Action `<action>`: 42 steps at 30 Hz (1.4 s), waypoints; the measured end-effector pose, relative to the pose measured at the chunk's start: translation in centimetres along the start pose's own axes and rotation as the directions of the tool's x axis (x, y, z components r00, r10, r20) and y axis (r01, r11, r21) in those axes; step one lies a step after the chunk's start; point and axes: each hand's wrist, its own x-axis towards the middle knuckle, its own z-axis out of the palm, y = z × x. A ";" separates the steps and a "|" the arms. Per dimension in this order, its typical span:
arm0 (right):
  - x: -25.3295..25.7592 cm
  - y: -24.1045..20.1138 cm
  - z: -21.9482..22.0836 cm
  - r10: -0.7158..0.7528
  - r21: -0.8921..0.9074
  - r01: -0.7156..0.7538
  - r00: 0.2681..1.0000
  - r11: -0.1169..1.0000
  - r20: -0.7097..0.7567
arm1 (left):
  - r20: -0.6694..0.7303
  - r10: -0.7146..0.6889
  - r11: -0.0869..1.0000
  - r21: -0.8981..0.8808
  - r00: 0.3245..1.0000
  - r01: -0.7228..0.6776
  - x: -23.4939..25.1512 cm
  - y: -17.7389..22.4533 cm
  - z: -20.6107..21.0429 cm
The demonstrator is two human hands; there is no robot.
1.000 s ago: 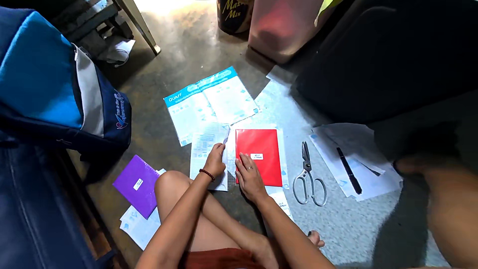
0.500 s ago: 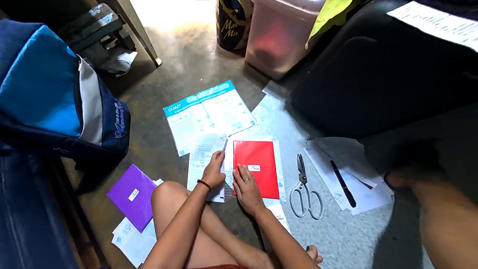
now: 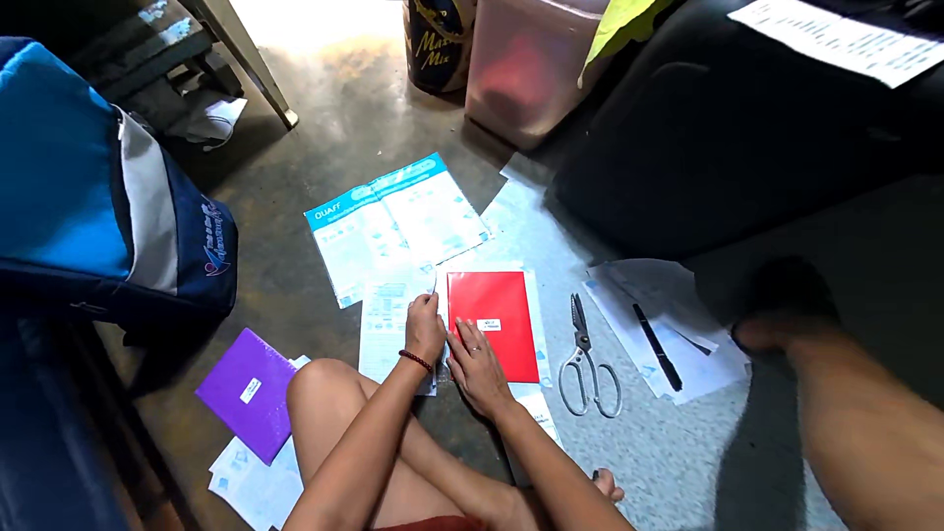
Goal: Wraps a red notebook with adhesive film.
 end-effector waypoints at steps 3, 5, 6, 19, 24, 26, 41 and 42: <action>0.0 0.0 0.2 -0.004 -0.010 0.004 0.999 1.000 -0.038 | -0.007 -0.043 0.999 -0.004 0.999 0.043 0.1 0.7 -0.1; 0.1 0.2 0.3 -0.016 -0.023 0.015 0.998 1.000 -0.063 | -0.023 -0.062 0.998 -0.020 0.998 0.062 0.2 0.9 -0.3; 0.1 0.3 0.2 -0.025 -0.032 0.023 0.997 0.999 -0.071 | -0.040 -0.069 0.997 -0.041 0.997 0.067 0.2 0.8 -0.3; 0.1 0.7 0.2 -0.022 -0.007 0.022 0.997 1.000 -0.072 | 0.015 -0.139 0.949 -0.283 0.990 0.138 0.7 -0.9 -1.0; 0.1 0.6 0.1 -0.012 -0.015 0.011 0.998 1.000 -0.069 | 0.020 -0.199 0.898 -0.398 0.980 0.190 1.2 -2.0 -0.8; 0.2 0.4 0.2 -0.007 -0.007 0.006 0.996 1.000 -0.085 | 0.015 -0.157 0.908 -0.390 0.987 0.151 1.1 -2.1 -0.8; 0.8 -0.2 0.6 0.054 0.032 -0.050 0.986 0.998 -0.155 | 0.030 -0.081 0.997 0.006 0.996 0.081 2.6 1.0 -0.9; 0.8 -0.2 0.7 0.054 0.031 -0.050 0.986 0.998 -0.158 | 0.035 -0.084 0.996 -0.015 0.996 0.084 2.7 1.0 -1.0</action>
